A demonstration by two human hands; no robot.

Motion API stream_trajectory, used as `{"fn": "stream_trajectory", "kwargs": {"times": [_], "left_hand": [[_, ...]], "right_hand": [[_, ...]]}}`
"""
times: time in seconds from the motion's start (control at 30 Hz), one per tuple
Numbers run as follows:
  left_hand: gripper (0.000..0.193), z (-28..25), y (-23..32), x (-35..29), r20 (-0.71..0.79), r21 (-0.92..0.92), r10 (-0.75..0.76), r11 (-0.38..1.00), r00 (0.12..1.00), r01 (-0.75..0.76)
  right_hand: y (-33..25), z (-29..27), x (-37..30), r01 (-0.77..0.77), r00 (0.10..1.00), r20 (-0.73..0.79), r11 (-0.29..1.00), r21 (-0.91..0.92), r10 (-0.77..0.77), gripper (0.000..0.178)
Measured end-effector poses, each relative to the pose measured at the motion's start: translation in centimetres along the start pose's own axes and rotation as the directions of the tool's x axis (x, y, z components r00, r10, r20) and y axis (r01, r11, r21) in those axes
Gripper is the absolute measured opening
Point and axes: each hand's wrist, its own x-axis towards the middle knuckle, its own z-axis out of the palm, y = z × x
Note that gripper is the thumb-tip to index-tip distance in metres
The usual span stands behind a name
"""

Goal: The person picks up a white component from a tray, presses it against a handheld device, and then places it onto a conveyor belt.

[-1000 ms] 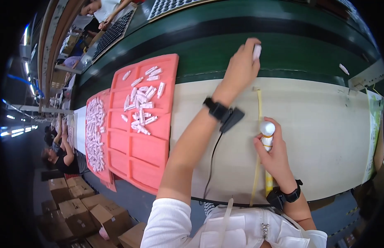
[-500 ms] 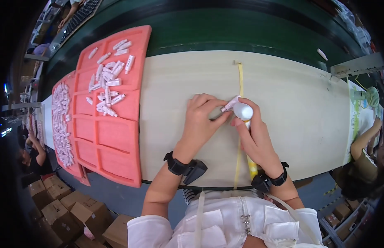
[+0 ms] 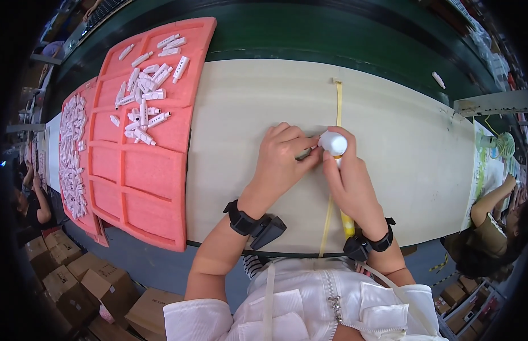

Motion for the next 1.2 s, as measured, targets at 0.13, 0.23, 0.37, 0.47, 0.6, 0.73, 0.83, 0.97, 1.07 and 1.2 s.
{"fn": "stream_trajectory", "kwargs": {"times": [0.13,0.23,0.37,0.47,0.6,0.73,0.83,0.97,1.07,1.2], "left_hand": [[0.021,-0.5,0.9,0.4,0.005,-0.025,-0.054,0.998,0.999,0.054],[0.021,-0.9,2.1,0.9,0.066,-0.176,-0.121,0.976,0.990,0.131],[0.020,-0.2,2.9,0.3,0.208,-0.449,-0.284,0.822,0.936,0.349],[0.018,0.4,2.5,-0.2,0.311,-0.597,-0.365,0.644,0.878,0.479],[0.015,1.2,2.7,-0.5,0.398,-0.720,-0.407,0.416,0.822,0.555],[0.014,1.4,2.6,-0.7,0.386,-0.755,-0.368,0.401,0.846,0.519],[0.013,1.5,2.6,-0.7,0.350,-0.791,-0.327,0.399,0.878,0.464],[0.015,1.1,2.9,-0.6,0.436,-0.712,-0.364,0.421,0.823,0.563],[0.017,1.1,3.3,-0.4,0.429,-0.689,-0.355,0.465,0.831,0.555],[0.018,0.2,2.3,0.0,0.366,-0.690,-0.354,0.518,0.861,0.506]], "right_hand": [[-0.6,-1.5,0.5,-0.140,0.985,-0.082,0.982,0.124,0.151,0.044],[-1.2,-2.7,0.4,-0.242,0.945,-0.158,0.939,0.244,0.285,0.047],[-0.5,-2.9,0.2,-0.163,0.956,-0.147,0.873,0.460,0.255,0.053],[-0.5,-2.9,0.0,-0.168,0.957,-0.128,0.856,0.489,0.261,0.058],[-0.5,-2.8,-0.4,-0.147,0.955,-0.156,0.857,0.495,0.253,0.059],[-0.7,-3.1,-0.4,-0.146,0.958,-0.143,0.850,0.507,0.250,0.061],[-0.8,-3.1,-0.2,-0.165,0.959,-0.120,0.849,0.501,0.257,0.062],[-0.5,-3.2,-0.2,-0.189,0.957,-0.102,0.853,0.487,0.270,0.062],[-0.5,-3.2,-0.1,-0.200,0.957,-0.088,0.847,0.493,0.277,0.062],[-0.5,-2.9,-0.1,-0.202,0.961,-0.062,0.836,0.511,0.270,0.061]]}}
